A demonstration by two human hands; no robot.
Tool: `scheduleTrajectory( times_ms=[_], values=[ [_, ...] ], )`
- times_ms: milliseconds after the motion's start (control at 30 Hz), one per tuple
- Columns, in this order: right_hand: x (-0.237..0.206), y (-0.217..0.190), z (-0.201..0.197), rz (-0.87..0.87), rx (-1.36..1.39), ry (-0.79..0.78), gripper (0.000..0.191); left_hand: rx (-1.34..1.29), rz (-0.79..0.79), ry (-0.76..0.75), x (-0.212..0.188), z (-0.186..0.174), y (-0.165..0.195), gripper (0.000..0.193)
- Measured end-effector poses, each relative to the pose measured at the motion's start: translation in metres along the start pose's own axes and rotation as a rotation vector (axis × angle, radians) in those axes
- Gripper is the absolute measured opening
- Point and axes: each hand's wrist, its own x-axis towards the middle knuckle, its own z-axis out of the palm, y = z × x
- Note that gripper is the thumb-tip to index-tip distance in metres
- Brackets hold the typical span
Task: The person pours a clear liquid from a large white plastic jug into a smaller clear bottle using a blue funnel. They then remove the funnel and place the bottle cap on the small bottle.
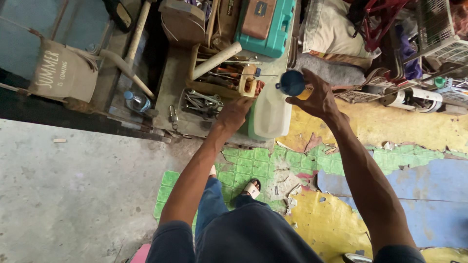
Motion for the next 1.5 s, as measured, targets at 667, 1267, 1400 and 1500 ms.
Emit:
scheduleTrajectory(
  times_ms=[667,1267,1400,1500],
  values=[
    [-0.020,-0.102,0.188,0.942,0.853,0.079,0.045,-0.402,-0.120,0.174,0.006,-0.007,-0.026,0.039],
    [0.007,-0.117,0.208,0.985,0.816,0.311,0.041,-0.442,-0.061,0.009,0.019,-0.022,-0.051,0.035],
    [0.008,-0.120,0.211,1.006,0.804,0.326,0.042,-0.441,-0.074,-0.009,0.020,-0.021,-0.054,0.035],
    [0.011,-0.121,0.213,1.040,0.847,0.354,0.038,-0.452,-0.079,-0.022,0.021,-0.021,-0.058,0.036]
  ],
)
